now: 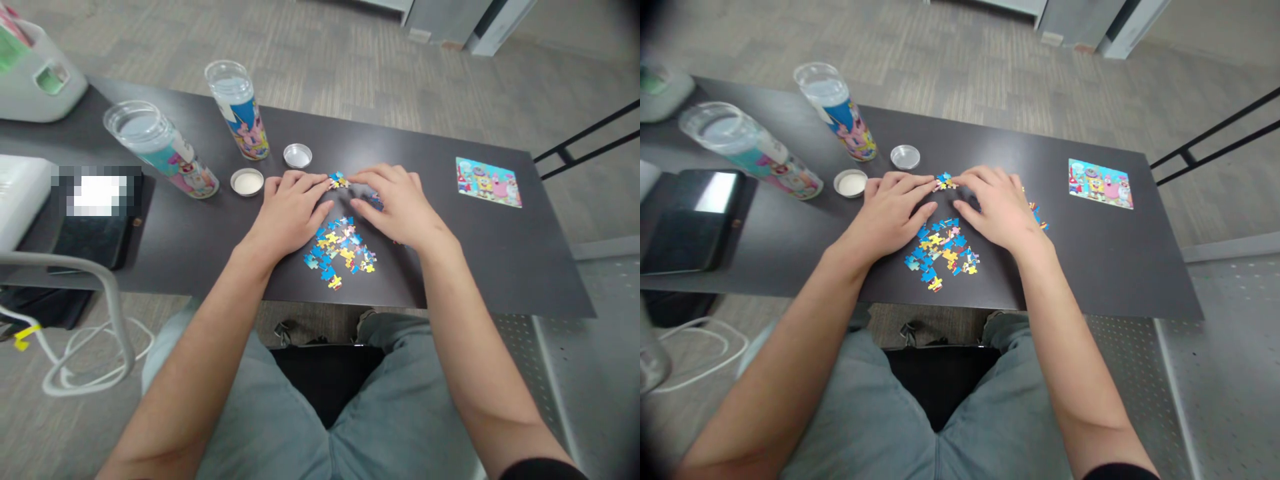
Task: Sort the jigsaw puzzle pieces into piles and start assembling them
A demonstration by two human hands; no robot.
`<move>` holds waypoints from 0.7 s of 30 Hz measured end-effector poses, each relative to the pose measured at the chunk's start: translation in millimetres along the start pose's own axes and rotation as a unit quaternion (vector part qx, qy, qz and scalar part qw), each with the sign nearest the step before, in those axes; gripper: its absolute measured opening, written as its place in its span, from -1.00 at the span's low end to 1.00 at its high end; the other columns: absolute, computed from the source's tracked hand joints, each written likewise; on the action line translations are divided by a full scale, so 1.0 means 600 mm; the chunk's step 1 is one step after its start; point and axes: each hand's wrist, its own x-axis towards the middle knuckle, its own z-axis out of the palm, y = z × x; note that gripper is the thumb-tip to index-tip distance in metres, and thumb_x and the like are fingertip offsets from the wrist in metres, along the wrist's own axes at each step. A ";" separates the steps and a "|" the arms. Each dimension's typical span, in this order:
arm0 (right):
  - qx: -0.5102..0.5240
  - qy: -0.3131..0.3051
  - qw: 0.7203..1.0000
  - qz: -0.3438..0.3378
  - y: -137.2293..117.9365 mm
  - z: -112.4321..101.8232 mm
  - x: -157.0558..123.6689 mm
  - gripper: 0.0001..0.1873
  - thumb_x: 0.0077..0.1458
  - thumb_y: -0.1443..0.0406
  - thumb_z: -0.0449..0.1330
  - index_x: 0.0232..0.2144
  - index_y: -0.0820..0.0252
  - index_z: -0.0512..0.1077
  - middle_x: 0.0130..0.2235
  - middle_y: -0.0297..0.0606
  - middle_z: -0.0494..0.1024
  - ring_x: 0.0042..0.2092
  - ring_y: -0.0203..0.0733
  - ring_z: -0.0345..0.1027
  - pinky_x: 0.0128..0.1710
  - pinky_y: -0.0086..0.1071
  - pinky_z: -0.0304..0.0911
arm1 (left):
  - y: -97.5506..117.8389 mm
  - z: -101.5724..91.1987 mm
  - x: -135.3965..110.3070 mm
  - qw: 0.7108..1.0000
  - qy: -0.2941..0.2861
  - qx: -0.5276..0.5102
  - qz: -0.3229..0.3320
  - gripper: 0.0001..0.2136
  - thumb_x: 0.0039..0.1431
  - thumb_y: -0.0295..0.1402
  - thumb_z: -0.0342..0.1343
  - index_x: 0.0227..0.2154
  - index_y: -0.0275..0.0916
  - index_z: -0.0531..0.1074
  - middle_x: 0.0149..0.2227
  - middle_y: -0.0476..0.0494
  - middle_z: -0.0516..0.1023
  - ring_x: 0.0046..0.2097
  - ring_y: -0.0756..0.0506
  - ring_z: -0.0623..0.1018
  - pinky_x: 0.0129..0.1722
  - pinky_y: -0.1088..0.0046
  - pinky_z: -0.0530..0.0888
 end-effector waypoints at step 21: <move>-0.003 0.008 0.999 0.053 0.017 0.063 0.061 -0.71 0.67 0.10 0.39 0.29 -0.10 0.79 0.40 0.00 0.73 0.46 0.50 0.53 0.53 0.46 0.33 | -0.013 0.004 0.048 0.997 0.067 0.004 -0.036 -0.81 0.59 -0.29 0.34 0.10 -0.11 0.81 0.26 -0.35 0.80 0.38 -0.51 0.72 0.40 -0.23 0.61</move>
